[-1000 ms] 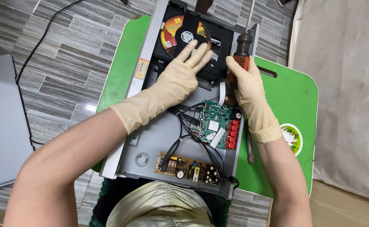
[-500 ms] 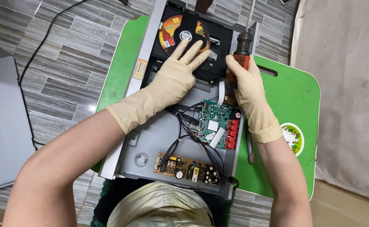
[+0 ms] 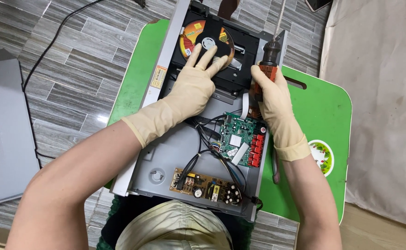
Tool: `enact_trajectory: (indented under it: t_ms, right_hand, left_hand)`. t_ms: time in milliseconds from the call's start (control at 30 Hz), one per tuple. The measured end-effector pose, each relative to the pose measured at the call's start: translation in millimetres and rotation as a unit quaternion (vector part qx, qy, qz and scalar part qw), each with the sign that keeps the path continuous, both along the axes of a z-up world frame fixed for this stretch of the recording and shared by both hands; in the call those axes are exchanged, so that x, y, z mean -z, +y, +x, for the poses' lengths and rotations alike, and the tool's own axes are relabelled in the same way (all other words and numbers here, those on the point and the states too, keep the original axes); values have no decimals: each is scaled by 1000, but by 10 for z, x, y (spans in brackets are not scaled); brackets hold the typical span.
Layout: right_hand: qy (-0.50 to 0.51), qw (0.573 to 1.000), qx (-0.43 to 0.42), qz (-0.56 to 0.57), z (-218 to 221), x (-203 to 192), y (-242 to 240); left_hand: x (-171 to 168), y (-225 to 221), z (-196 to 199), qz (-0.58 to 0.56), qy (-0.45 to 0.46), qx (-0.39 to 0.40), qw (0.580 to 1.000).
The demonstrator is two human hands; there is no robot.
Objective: Securing internal circuit boards and components into an electronic device chassis using a manual screwdriver.
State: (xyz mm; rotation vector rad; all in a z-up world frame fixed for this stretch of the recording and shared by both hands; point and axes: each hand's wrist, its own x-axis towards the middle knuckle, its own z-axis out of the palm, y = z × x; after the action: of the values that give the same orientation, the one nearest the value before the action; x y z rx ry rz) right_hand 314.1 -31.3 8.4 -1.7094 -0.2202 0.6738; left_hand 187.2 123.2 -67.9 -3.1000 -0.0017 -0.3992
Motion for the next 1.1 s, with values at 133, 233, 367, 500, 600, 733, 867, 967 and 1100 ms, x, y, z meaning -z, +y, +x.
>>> enact_trajectory:
  t_ms: [133, 233, 367, 500, 600, 733, 867, 967, 1100]
  right_hand:
    - [-8, 1000, -7, -24, -16, -1, -6]
    - [10, 1000, 0, 5, -8, 8, 11]
    - [25, 999, 0, 49, 52, 70, -1]
    - [34, 998, 18, 41, 65, 65, 14]
    - [49, 997, 10, 65, 57, 54, 15]
    - [25, 999, 4, 29, 21, 46, 11]
    - [-1, 1000, 6, -18, -30, 22, 13]
    - [-31, 999, -15, -16, 20, 69, -33]
    - [-153, 980, -50, -117, -48, -295, -237]
  left_hand:
    - [-119, -44, -30, -60, 21, -67, 996]
    - [-196, -87, -62, -60, 48, -101, 992]
    - [-115, -121, -49, -38, 15, -122, 992]
    - [-142, -160, -52, -32, 23, -138, 990]
    - [-144, -173, -58, -39, 14, -143, 989]
    - [-160, -180, -55, -35, 24, -152, 987]
    - [-111, -177, -59, -29, 21, -159, 987]
    - [-153, -187, -61, -33, 42, -165, 985]
    - [-141, -180, -51, -36, 30, -168, 985]
